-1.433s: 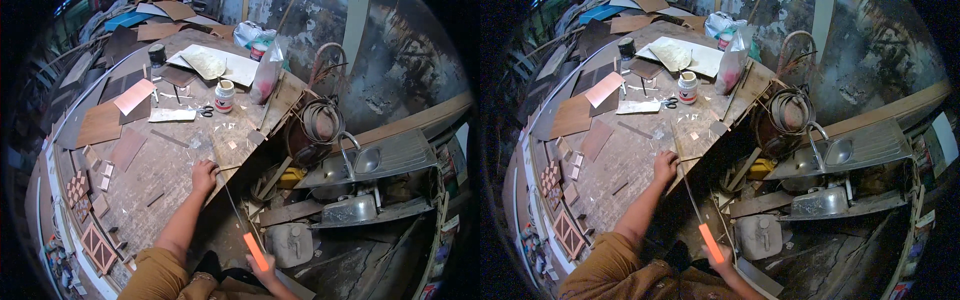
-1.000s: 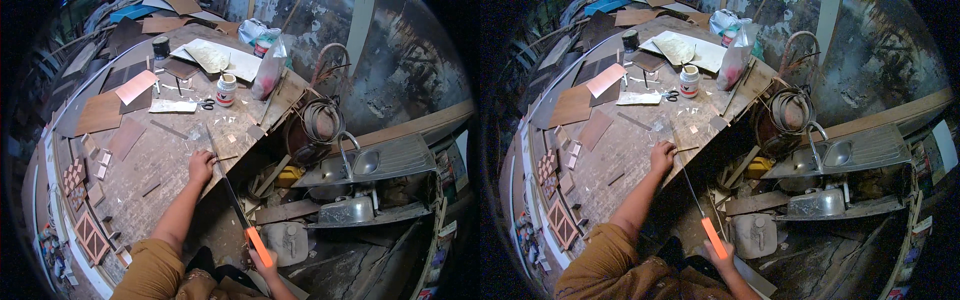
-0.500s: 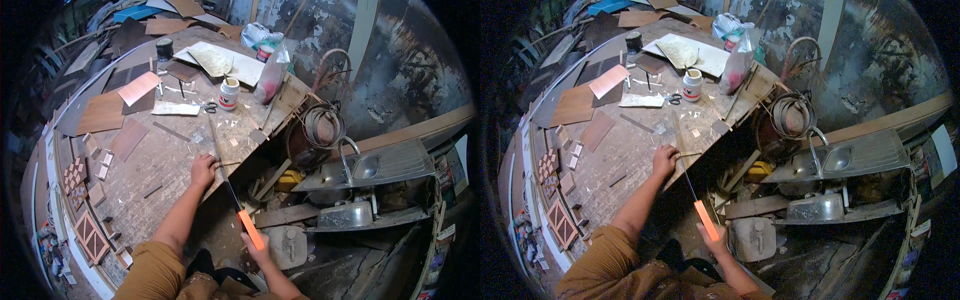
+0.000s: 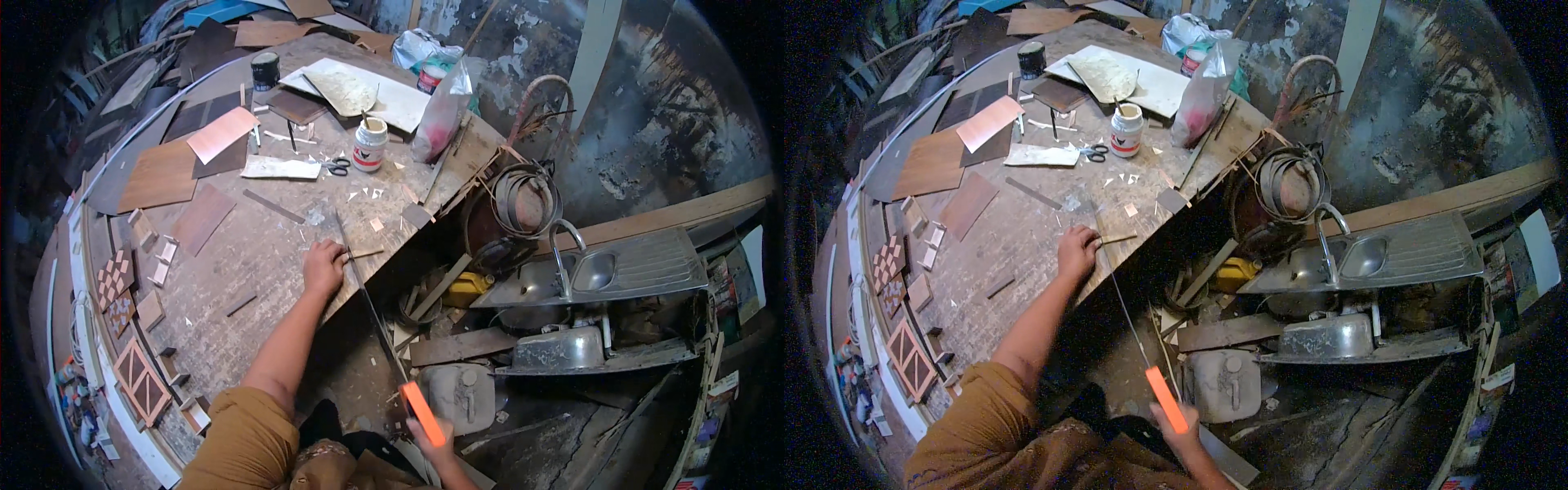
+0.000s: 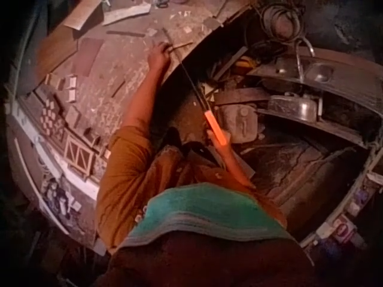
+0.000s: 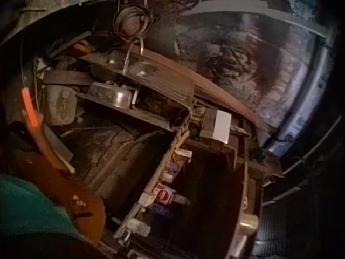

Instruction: The recorder is using a hand saw to cut small strips of wood on a cluttered workbench.

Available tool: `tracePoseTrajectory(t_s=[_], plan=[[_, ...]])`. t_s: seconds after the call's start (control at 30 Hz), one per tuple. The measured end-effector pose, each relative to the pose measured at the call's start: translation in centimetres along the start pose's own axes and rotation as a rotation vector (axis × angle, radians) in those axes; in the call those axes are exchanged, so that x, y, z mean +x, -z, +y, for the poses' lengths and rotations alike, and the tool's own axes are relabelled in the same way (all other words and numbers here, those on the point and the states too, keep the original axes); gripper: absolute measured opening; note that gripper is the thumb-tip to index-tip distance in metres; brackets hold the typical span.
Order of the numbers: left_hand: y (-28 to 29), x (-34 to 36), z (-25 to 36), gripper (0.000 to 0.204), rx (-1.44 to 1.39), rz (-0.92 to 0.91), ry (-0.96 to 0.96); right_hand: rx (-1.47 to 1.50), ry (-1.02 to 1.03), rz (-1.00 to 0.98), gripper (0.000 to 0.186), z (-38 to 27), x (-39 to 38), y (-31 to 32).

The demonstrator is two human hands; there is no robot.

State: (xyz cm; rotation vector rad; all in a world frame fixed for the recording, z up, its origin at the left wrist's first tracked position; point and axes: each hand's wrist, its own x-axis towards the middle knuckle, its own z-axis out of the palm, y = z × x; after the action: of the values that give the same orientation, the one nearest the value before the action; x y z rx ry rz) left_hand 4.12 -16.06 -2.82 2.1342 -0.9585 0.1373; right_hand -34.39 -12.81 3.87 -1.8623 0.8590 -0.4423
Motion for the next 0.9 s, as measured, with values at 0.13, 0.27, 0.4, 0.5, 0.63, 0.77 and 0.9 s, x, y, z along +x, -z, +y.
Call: tracePoseTrajectory(t_s=[0.13,0.27,0.4,0.5,0.63,0.77,0.9], plan=[[-0.2,0.3,0.4,0.014,-0.014,-0.018,-0.001,-0.092,0.118,0.038,0.025,2.6,1.0,-1.0],[0.0,0.3,0.5,0.013,-0.002,-0.043,-0.019,0.080,0.038,0.039,0.025,1.8,4.5,-2.6],[-0.1,-0.1,0.1,0.012,-0.018,0.006,-0.005,-0.038,0.160,0.063,0.021,2.8,1.8,-2.5],[-0.2,-0.1,0.2,0.013,0.016,-0.015,-0.001,0.045,0.200,0.133,0.027,2.1,2.7,-2.5],[-0.1,0.0,0.4,0.012,-0.044,-0.033,-0.020,0.038,0.104,0.077,0.028,-0.1,9.5,-4.5],[0.3,-0.2,0.4,0.011,-0.003,-0.012,-0.033,0.156,0.104,0.087,0.030,-0.6,8.7,-5.0],[-0.1,-0.3,0.3,0.014,-0.041,0.019,-0.009,0.089,0.228,0.148,0.024,1.1,4.8,-4.0]])
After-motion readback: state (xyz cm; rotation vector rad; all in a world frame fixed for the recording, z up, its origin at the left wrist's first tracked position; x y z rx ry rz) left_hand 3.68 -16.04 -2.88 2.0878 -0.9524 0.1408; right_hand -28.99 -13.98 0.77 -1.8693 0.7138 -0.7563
